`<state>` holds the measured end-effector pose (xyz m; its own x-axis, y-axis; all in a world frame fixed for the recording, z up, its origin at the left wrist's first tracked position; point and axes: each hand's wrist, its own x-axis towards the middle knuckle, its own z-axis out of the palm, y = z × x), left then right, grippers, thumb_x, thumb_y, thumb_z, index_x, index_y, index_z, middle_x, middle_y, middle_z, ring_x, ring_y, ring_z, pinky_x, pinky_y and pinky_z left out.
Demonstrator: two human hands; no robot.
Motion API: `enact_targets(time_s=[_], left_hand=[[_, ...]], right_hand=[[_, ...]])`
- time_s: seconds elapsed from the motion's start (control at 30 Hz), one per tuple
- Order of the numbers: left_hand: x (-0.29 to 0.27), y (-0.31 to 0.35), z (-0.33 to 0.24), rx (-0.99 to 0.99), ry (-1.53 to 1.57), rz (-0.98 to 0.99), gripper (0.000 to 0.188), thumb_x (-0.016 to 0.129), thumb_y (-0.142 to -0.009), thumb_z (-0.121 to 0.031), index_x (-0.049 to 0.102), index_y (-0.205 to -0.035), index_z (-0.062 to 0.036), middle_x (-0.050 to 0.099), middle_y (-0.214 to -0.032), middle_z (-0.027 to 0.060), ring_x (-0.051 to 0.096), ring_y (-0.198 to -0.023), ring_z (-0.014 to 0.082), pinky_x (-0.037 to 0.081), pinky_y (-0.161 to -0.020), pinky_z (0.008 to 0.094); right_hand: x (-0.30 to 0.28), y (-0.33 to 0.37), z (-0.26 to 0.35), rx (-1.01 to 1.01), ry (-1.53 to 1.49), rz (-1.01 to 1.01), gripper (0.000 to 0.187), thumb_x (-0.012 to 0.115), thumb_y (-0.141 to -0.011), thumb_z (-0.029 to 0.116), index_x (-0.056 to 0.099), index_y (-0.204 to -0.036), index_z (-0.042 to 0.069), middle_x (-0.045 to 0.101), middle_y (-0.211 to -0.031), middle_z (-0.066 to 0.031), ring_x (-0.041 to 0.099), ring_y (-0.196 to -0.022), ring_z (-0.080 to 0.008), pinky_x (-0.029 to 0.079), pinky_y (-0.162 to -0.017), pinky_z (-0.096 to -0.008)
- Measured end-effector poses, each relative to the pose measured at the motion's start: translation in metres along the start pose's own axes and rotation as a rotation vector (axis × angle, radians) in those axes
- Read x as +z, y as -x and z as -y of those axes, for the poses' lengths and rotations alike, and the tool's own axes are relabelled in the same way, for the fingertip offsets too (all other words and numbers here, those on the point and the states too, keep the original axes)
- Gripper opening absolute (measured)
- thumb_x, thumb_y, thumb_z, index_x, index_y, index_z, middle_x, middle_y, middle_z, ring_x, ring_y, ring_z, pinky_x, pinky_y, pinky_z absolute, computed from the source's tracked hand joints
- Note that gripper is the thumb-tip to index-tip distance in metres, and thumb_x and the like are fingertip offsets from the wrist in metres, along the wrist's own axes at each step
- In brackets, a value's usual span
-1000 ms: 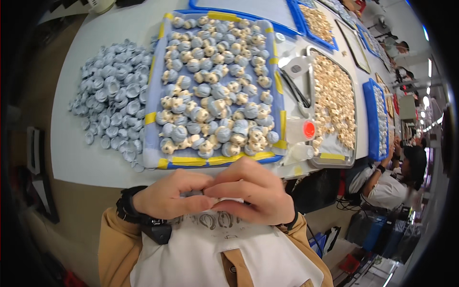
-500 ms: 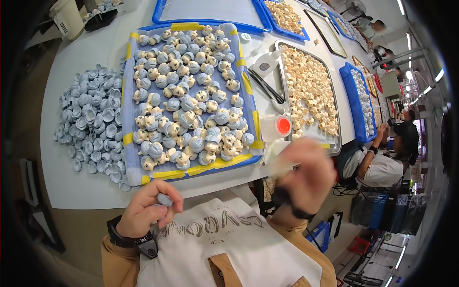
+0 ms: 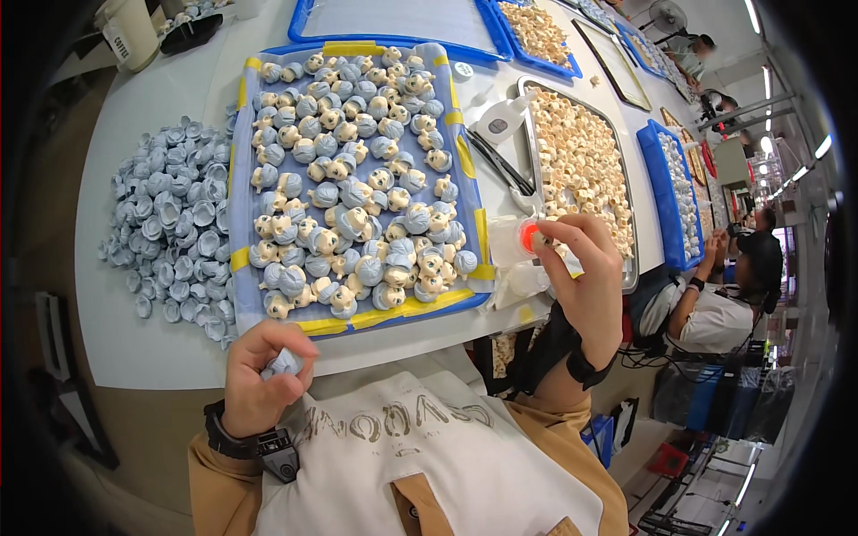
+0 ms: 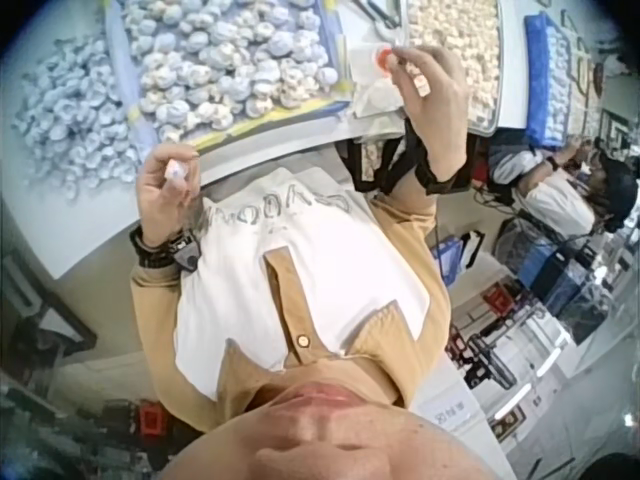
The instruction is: The person repeatedly picks up small blue and white plastic components from trays on a table. They apply a red substance from a small container to the white component and then press it into the blue component. The assembled items are placed back onto a blue tray.
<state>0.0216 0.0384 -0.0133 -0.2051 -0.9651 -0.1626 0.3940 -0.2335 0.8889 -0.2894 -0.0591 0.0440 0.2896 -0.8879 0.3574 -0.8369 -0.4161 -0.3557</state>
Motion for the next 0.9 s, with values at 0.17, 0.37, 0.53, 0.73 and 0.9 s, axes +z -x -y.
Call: enact_targets(time_s=[0.17, 0.37, 0.53, 0.73, 0.9], left_hand=[[0.011, -0.003, -0.006, -0.07, 0.215, 0.007, 0.058, 0.067, -0.079, -0.042, 0.051, -0.11, 0.0046, 0.05, -0.075, 0.0026, 0.039, -0.051, 0.0049, 0.031, -0.047, 0.0185], [0.008, -0.002, -0.009, -0.167, 0.128, 0.046, 0.042, 0.061, -0.081, -0.025, 0.053, -0.11, 0.0044, 0.05, -0.087, 0.0039, 0.044, -0.056, 0.0056, 0.035, -0.052, 0.0188], [0.009, -0.009, -0.014, -0.022, -0.102, 0.121, 0.032, 0.067, -0.073, -0.01, 0.057, -0.1, 0.0025, 0.053, -0.089, 0.0017, 0.05, -0.076, 0.0068, 0.04, -0.07, 0.0203], [0.014, -0.014, -0.02, -0.009, -0.322, 0.187, 0.031, 0.075, -0.071, -0.011, 0.062, -0.098, -0.0017, 0.057, -0.087, 0.0002, 0.05, -0.075, 0.0049, 0.04, -0.067, 0.0198], [0.018, -0.011, -0.018, -0.067, -0.214, 0.207, 0.034, 0.071, -0.075, -0.005, 0.059, -0.106, -0.0013, 0.059, -0.1, 0.0039, 0.056, -0.081, 0.0068, 0.045, -0.068, 0.0209]], right_hand=[[0.0, 0.0, -0.001, -0.016, 0.009, 0.007, 0.017, 0.067, -0.072, 0.003, 0.063, -0.089, 0.002, 0.056, -0.084, -0.011, 0.054, -0.078, -0.027, 0.044, -0.068, -0.0349], [0.01, 0.017, -0.004, 0.085, -0.093, -0.147, 0.021, 0.067, -0.071, 0.0, 0.061, -0.091, 0.001, 0.058, -0.087, -0.0113, 0.057, -0.078, -0.025, 0.046, -0.069, -0.032], [0.016, 0.021, 0.001, 0.108, -0.123, -0.23, 0.023, 0.068, -0.07, -0.002, 0.059, -0.092, 0.0, 0.058, -0.088, -0.0114, 0.058, -0.078, -0.0227, 0.046, -0.068, -0.0306], [0.031, 0.034, 0.054, -0.102, -0.771, -0.257, 0.031, 0.073, -0.065, -0.002, 0.061, -0.094, 0.001, 0.06, -0.089, -0.0118, 0.058, -0.077, -0.0215, 0.045, -0.066, -0.0292], [0.047, 0.029, 0.081, -0.247, -1.119, 0.025, 0.038, 0.077, -0.064, 0.001, 0.06, -0.098, 0.002, 0.06, -0.091, -0.0117, 0.058, -0.077, -0.0219, 0.045, -0.067, -0.0296]])
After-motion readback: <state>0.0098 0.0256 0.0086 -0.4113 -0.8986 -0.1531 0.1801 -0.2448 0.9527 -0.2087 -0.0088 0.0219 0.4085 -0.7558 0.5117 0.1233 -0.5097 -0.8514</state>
